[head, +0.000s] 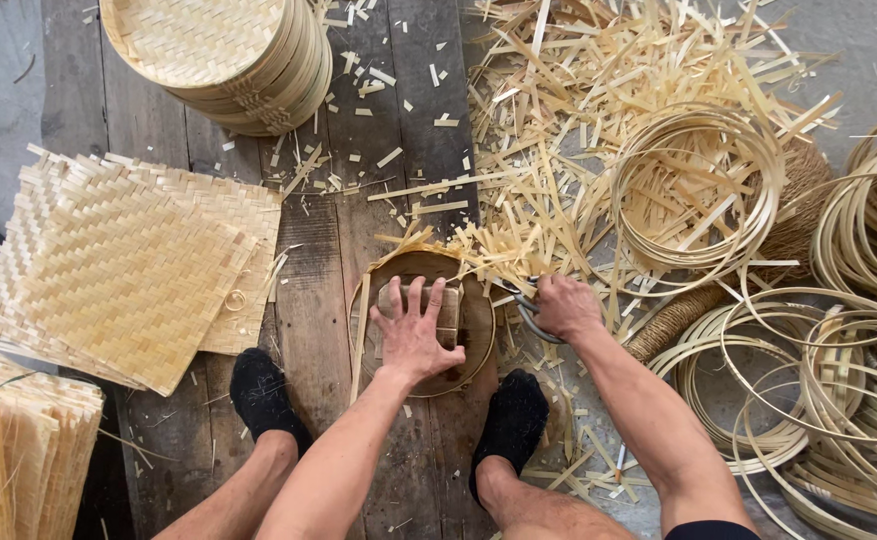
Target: The person assembles bamboo baskets by fitting woven bases into circular rings, securing them with additional bamboo components, and trimming excess strips with scissors.
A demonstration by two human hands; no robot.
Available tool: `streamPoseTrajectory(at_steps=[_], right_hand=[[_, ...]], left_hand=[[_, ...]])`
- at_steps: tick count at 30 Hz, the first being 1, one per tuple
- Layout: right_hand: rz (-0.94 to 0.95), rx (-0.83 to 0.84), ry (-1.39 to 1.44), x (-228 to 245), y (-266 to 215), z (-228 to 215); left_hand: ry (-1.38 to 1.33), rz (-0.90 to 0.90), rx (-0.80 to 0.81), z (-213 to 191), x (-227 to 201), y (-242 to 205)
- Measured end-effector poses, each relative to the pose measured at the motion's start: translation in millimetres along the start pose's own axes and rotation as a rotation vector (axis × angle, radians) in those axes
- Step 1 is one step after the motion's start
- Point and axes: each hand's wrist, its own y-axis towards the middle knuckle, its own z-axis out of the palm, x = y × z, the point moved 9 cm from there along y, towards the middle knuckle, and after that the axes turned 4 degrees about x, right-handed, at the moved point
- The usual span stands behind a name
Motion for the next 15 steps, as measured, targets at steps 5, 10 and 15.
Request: streamPoseTrajectory(at_steps=[5, 10, 15], right_hand=[[-0.154, -0.457, -0.183, 23, 14, -16], [-0.032, -0.015, -0.057, 1, 27, 22], [-0.150, -0.331, -0.134, 9, 17, -6]], left_hand=[[0.068, 0.111, 0.052, 9, -4, 2], [0.191, 0.259, 0.096, 11, -4, 4], [0.276, 0.364, 0.165, 12, -6, 2]])
